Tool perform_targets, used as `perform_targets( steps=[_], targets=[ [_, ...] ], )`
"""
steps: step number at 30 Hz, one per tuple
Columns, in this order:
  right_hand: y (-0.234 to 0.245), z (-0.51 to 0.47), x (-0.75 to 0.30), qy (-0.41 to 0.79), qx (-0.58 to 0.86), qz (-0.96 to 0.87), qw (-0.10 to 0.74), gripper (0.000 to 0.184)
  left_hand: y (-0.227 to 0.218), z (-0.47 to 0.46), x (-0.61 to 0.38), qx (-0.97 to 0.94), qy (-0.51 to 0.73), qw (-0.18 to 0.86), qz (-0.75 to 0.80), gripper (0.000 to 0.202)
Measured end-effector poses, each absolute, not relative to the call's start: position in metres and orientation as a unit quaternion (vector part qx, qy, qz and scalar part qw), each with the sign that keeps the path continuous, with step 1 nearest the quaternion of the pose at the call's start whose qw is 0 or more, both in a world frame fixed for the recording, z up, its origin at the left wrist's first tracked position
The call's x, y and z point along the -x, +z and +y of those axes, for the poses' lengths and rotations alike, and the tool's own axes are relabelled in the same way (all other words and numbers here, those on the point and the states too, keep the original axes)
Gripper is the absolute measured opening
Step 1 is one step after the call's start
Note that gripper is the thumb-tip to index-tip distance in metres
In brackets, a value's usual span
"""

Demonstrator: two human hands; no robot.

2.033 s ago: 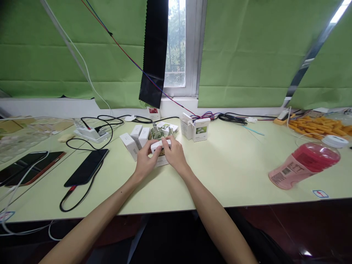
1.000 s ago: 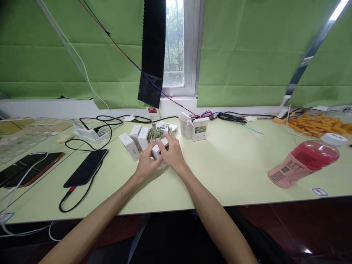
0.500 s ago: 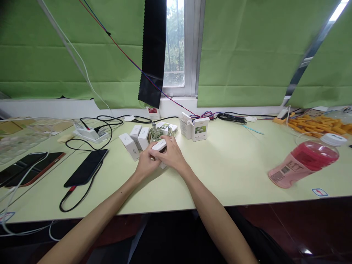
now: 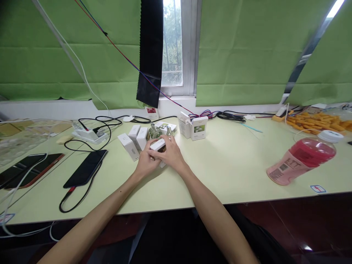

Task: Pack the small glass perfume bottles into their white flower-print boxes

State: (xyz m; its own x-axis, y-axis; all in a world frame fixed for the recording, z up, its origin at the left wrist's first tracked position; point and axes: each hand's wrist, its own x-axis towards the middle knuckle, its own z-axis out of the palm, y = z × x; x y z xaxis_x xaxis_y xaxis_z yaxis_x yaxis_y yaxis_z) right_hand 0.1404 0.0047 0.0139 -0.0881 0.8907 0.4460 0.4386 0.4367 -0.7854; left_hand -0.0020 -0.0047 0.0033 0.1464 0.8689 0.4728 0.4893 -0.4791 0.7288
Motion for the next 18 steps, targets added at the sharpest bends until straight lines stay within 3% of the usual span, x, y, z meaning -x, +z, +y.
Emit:
perform_targets(
  steps=[18],
  targets=[
    [0.013, 0.017, -0.152, 0.109, 0.585, -0.559, 0.577, 0.037, 0.000, -0.001, 0.000, -0.732, 0.473, 0.212, 0.441, 0.047]
  ],
)
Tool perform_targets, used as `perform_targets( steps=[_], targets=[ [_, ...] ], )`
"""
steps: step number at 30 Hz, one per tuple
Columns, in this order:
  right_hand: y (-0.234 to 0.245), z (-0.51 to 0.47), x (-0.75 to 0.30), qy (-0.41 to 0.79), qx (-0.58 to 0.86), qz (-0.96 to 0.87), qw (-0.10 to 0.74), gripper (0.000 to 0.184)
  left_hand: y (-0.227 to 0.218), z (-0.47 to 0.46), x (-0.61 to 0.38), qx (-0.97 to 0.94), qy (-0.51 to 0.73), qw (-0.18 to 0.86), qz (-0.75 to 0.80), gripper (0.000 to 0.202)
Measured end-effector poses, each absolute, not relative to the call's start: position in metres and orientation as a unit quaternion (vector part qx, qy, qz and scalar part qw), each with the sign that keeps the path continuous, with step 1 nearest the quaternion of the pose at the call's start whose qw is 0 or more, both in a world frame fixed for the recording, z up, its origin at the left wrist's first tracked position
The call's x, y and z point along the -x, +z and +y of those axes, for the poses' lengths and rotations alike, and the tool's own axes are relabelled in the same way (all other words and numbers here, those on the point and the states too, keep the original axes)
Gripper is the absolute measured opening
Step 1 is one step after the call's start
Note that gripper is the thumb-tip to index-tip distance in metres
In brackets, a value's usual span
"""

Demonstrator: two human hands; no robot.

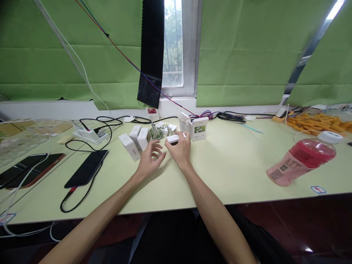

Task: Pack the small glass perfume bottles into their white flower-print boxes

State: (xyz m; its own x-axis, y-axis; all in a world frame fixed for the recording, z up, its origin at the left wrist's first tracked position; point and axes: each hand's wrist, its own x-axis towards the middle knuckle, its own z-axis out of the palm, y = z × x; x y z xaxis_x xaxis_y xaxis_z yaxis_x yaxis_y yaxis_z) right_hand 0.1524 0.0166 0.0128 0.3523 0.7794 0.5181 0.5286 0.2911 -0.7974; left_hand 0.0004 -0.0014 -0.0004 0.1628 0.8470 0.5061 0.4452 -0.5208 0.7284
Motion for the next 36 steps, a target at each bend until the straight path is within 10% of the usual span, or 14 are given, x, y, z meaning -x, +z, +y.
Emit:
perform_targets(
  steps=[18, 36],
  targets=[
    [0.005, 0.031, -0.181, -0.055, 0.688, -0.417, 0.592, 0.033, -0.003, -0.001, 0.000, -0.740, 0.458, 0.198, 0.452, 0.024],
    [-0.003, 0.026, -0.161, 0.084, 0.518, -0.607, 0.596, 0.038, -0.001, -0.005, -0.002, -0.770, 0.418, 0.189, 0.444, 0.011]
  ],
)
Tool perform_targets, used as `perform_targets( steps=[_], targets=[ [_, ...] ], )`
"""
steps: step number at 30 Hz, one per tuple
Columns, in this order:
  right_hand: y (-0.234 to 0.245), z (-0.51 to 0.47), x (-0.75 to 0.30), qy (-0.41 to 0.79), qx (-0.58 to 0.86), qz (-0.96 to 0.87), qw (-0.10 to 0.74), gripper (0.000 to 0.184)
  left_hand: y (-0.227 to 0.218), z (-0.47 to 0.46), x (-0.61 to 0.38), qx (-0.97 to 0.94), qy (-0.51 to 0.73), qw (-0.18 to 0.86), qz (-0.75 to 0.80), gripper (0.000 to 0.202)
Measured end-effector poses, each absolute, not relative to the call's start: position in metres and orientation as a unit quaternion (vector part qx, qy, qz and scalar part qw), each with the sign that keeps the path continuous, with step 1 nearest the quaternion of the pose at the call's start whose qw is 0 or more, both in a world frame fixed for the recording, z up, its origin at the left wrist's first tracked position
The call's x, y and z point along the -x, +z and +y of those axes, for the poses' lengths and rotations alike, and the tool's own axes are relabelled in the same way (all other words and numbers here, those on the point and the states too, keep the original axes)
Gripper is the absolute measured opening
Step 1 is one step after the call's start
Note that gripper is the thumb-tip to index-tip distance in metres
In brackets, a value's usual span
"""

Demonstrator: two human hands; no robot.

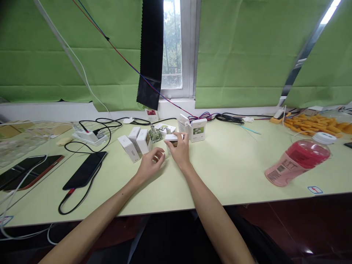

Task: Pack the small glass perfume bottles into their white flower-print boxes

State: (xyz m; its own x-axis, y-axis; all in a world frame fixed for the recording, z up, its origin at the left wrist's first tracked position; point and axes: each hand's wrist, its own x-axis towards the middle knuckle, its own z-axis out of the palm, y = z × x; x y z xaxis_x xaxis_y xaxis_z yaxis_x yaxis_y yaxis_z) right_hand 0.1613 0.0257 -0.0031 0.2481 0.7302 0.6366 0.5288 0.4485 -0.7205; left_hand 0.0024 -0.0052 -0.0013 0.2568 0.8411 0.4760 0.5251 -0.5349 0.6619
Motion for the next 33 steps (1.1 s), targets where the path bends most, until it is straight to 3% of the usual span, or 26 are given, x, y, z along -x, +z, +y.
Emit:
perform_targets(
  steps=[3, 9, 16, 21, 25, 29, 31, 33],
  targets=[
    [-0.007, 0.028, -0.158, 0.122, 0.455, -0.661, 0.584, 0.037, -0.003, -0.004, -0.002, -0.779, 0.410, 0.178, 0.441, 0.010],
    [-0.013, 0.030, -0.154, 0.179, 0.380, -0.723, 0.549, 0.055, -0.008, 0.000, 0.000, -0.785, 0.398, 0.164, 0.445, 0.008],
    [-0.009, 0.023, -0.154, 0.270, 0.381, -0.741, 0.482, 0.080, -0.010, 0.002, 0.002, -0.768, 0.407, 0.133, 0.477, 0.004],
    [-0.011, 0.019, -0.147, 0.295, 0.387, -0.745, 0.457, 0.084, -0.011, 0.006, 0.006, -0.750, 0.421, 0.124, 0.496, 0.004],
    [-0.015, 0.019, -0.143, 0.265, 0.412, -0.742, 0.458, 0.068, -0.010, 0.008, 0.006, -0.737, 0.437, 0.112, 0.504, 0.004],
    [-0.017, 0.020, -0.141, 0.226, 0.481, -0.738, 0.417, 0.027, -0.005, 0.005, 0.005, -0.728, 0.484, 0.078, 0.480, 0.007],
    [-0.017, 0.020, -0.139, 0.207, 0.504, -0.733, 0.409, 0.015, -0.001, 0.003, 0.005, -0.710, 0.532, 0.028, 0.461, 0.008],
    [-0.017, 0.019, -0.137, 0.219, 0.501, -0.724, 0.421, 0.014, 0.004, 0.002, 0.007, -0.671, 0.582, -0.055, 0.456, 0.009]
  ],
)
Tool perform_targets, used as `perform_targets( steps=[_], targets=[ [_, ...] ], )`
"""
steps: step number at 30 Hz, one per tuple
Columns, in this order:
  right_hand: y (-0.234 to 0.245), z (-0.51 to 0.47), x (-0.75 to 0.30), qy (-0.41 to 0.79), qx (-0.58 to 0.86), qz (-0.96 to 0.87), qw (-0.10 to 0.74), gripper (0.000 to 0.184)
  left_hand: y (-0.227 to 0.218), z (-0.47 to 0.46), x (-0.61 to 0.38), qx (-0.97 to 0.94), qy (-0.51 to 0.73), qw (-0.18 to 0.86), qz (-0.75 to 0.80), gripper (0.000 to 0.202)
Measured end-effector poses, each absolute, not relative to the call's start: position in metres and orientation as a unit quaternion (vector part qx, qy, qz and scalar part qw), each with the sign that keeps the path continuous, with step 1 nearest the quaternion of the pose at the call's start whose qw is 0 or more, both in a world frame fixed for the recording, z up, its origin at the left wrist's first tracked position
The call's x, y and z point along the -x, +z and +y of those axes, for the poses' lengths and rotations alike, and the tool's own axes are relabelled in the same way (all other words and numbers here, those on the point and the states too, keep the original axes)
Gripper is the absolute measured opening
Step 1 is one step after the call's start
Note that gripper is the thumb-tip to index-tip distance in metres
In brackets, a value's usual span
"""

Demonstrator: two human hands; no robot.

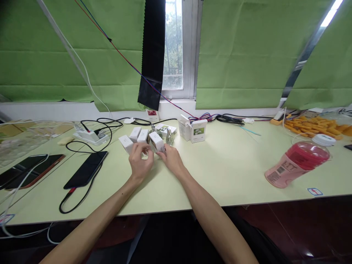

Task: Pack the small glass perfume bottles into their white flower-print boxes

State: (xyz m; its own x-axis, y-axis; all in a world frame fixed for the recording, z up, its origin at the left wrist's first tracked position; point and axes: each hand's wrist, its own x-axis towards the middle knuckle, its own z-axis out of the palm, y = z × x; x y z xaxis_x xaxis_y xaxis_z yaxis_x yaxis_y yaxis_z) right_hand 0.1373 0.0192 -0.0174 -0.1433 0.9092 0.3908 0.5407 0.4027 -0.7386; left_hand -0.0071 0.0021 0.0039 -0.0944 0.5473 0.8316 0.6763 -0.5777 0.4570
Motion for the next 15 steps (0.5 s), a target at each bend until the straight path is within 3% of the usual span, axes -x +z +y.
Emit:
perform_targets(
  steps=[3, 6, 11, 15],
  targets=[
    [-0.019, 0.019, -0.133, 0.285, 0.473, -0.701, 0.450, 0.016, 0.010, 0.003, 0.011, 0.592, -0.626, 0.154, -0.484, 0.032],
    [-0.023, 0.019, -0.130, 0.334, 0.451, -0.685, 0.465, 0.014, 0.013, 0.005, 0.015, 0.564, -0.624, 0.151, -0.520, 0.052],
    [-0.030, 0.022, -0.126, 0.348, 0.430, -0.683, 0.476, 0.013, 0.012, 0.008, 0.017, 0.564, -0.599, 0.134, -0.552, 0.055],
    [-0.032, 0.022, -0.125, 0.361, 0.409, -0.691, 0.474, 0.024, 0.011, 0.012, 0.021, 0.550, -0.588, 0.140, -0.576, 0.057]
  ],
)
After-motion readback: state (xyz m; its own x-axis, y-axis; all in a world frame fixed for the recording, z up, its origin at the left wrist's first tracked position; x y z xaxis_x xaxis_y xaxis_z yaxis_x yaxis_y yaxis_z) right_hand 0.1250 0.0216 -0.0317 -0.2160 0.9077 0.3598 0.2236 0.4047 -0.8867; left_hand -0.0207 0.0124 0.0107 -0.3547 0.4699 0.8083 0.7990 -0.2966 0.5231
